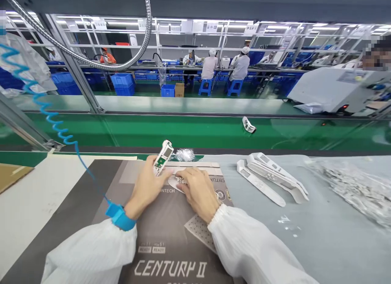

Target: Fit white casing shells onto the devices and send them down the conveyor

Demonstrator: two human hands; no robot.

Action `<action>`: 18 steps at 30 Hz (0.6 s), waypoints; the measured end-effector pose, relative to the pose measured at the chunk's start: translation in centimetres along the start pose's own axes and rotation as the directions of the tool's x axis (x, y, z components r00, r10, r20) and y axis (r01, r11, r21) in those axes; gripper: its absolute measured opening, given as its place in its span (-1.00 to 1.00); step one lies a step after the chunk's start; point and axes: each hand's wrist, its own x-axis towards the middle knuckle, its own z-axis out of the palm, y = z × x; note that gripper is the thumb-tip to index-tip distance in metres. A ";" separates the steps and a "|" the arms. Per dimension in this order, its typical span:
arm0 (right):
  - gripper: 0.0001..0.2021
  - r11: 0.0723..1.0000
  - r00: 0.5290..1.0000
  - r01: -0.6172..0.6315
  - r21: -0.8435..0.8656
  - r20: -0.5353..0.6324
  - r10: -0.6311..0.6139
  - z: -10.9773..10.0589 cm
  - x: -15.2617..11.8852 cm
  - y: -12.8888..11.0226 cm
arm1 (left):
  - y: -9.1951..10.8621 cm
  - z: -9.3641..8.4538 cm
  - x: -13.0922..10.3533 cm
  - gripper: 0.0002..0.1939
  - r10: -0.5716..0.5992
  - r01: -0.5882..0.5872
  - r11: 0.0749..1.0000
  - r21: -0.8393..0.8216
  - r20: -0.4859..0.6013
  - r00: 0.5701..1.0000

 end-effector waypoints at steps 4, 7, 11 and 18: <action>-0.75 0.990 0.987 -0.127 0.055 -0.091 0.132 -1.1 -0.7 1.2 | 0.5 1.0 -0.8 -0.60 -0.062 0.046 0.927 0.372 0.031 0.998; -0.74 0.971 0.970 -0.215 0.105 -0.095 0.225 -2.1 -1.6 1.6 | 1.0 1.2 -1.0 -0.62 -0.066 0.041 0.911 0.410 0.047 0.997; -0.79 0.969 0.978 -0.198 0.150 -0.039 0.206 -1.7 -2.8 1.0 | 1.1 1.0 -1.0 -0.62 -0.073 0.046 0.920 0.388 0.056 0.996; -0.71 0.992 0.972 -0.084 -0.099 -0.226 0.060 1.2 -3.8 1.0 | 1.2 0.9 -1.0 -0.66 -0.067 0.047 0.952 0.302 0.055 0.996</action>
